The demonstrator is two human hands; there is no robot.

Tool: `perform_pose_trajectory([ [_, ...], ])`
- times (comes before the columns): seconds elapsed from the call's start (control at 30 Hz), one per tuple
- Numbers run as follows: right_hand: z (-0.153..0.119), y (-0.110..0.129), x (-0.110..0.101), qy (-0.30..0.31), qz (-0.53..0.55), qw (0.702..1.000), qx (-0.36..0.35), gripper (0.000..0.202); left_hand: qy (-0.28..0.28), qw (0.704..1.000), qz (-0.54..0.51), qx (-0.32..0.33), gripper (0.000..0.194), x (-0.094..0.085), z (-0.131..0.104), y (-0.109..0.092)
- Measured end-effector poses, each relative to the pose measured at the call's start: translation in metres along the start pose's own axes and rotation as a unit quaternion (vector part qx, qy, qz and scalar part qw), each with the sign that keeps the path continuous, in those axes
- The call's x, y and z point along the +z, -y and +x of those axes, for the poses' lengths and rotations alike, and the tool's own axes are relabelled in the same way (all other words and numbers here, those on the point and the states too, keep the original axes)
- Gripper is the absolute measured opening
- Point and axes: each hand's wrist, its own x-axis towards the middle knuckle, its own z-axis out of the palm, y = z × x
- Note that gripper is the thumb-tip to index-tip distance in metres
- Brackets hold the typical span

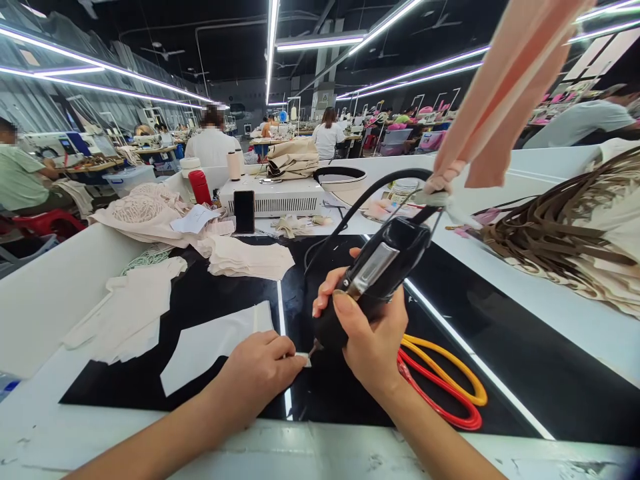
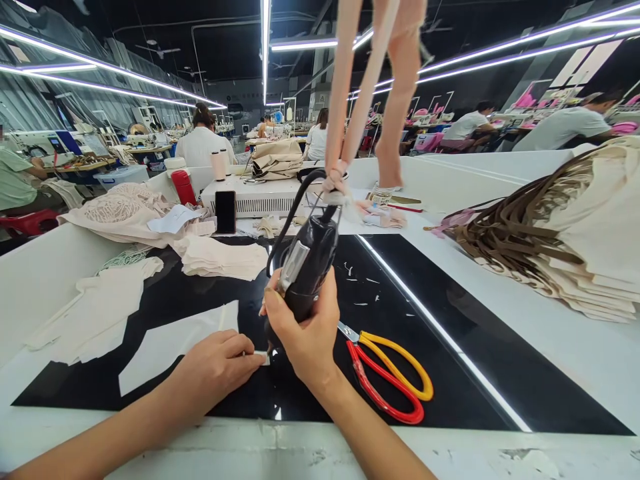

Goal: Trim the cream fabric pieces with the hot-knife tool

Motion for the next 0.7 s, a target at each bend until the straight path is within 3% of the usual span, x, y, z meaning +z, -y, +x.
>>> perform_pose_trajectory([
  [0.33, -0.007, 0.004, -0.004, 0.022, 0.025, 0.999, 0.005, 0.026, -0.023, 1.0, -0.003, -0.002, 0.017, 0.004, 0.001, 0.001],
  [0.7, -0.007, 0.005, -0.006, 0.023, -0.008, 1.0, -0.01, 0.028, 0.007, 0.999, -0.035, -0.006, 0.014, -0.007, -0.004, 0.007],
])
